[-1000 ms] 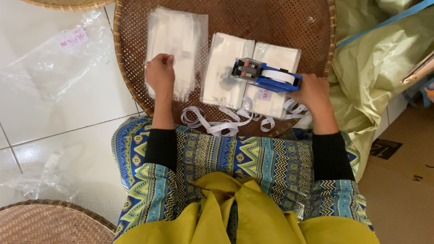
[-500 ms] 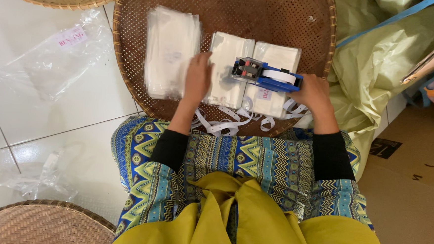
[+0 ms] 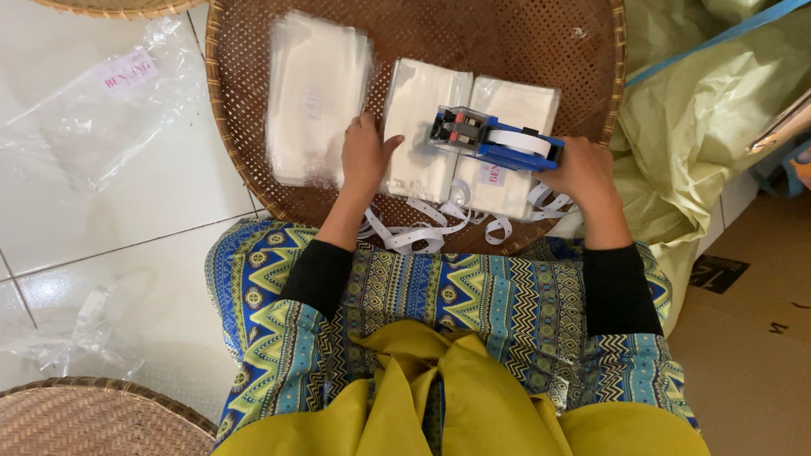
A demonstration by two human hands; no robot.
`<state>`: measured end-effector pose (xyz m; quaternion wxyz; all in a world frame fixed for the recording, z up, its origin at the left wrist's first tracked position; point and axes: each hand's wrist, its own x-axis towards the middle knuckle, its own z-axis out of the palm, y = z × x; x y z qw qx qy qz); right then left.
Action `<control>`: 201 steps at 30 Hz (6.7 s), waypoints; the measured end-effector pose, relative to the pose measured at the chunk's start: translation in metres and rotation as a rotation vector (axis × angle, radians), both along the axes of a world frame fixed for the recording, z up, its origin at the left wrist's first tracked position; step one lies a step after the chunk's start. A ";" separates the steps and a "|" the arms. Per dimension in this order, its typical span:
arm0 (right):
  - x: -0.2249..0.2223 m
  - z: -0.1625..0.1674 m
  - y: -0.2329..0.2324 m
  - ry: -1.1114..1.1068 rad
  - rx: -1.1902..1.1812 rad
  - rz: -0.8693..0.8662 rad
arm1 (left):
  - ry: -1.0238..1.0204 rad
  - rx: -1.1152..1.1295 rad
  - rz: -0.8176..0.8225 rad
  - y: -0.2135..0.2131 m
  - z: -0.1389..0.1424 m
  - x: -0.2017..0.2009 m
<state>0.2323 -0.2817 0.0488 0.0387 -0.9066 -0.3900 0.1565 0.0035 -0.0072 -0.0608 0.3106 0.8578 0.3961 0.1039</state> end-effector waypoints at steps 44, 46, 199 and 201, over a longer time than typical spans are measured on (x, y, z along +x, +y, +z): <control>-0.006 0.004 0.005 -0.022 -0.015 0.009 | -0.051 -0.099 0.227 0.048 0.016 -0.019; -0.005 0.000 0.005 -0.006 -0.029 0.006 | -0.028 -0.058 0.324 0.068 0.021 -0.034; 0.012 -0.026 -0.004 -0.017 0.023 -0.038 | 0.084 0.255 0.320 0.095 0.027 -0.060; 0.013 -0.029 -0.005 -0.029 0.018 -0.037 | 0.127 0.169 0.374 0.095 0.033 -0.060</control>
